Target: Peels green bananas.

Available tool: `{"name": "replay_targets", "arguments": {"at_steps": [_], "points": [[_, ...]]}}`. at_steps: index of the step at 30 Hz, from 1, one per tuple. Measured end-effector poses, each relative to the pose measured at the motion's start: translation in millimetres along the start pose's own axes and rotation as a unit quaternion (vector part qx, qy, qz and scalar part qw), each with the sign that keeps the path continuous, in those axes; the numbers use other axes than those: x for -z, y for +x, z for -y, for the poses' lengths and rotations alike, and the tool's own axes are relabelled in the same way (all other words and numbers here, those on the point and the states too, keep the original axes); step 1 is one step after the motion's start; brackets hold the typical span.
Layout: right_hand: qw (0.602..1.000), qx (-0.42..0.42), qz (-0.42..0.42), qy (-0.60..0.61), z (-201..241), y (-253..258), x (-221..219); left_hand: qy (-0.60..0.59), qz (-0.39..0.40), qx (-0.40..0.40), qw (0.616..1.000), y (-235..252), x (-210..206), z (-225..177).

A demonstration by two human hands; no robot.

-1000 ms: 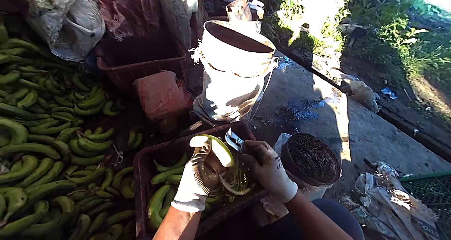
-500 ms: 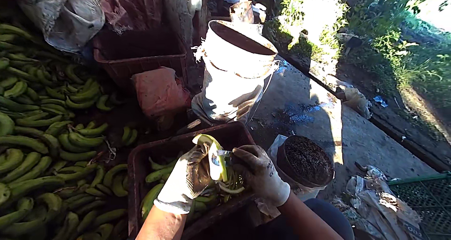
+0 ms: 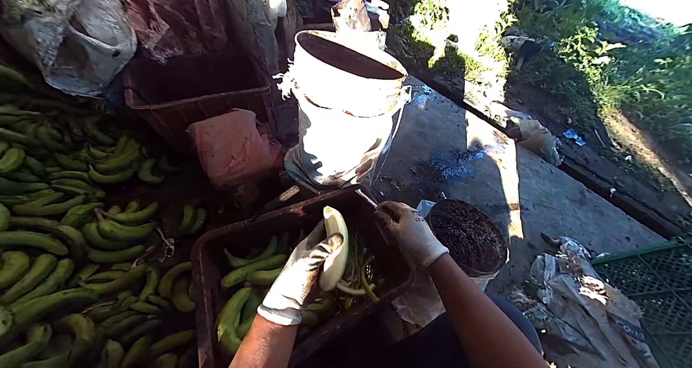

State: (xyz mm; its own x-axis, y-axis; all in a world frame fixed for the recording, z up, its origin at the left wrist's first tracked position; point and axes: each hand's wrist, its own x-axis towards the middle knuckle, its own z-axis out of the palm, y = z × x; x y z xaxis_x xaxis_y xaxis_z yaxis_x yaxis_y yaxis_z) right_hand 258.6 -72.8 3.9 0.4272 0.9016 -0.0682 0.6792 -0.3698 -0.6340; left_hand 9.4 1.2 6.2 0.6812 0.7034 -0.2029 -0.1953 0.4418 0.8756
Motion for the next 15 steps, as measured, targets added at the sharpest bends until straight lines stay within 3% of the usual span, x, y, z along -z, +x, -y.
{"name": "replay_targets", "arguments": {"at_steps": [3,7,10,15], "points": [[0.985,0.148,-0.065,0.052,25.1,-27.9,-3.3,-0.189,-0.054,-0.024,0.980,8.7,4.6,-2.7],[0.959,0.271,-0.064,0.058,33.5,-52.1,-16.4,-0.357,-0.029,-0.054,0.932,6.8,9.6,-10.8],[0.946,0.314,-0.063,0.046,33.7,-51.3,-22.7,-0.364,-0.026,-0.054,0.929,3.3,9.9,-10.5],[0.933,0.353,-0.050,0.047,31.7,-50.9,-20.5,-0.272,0.033,0.013,0.962,0.5,11.9,-13.6]]}}
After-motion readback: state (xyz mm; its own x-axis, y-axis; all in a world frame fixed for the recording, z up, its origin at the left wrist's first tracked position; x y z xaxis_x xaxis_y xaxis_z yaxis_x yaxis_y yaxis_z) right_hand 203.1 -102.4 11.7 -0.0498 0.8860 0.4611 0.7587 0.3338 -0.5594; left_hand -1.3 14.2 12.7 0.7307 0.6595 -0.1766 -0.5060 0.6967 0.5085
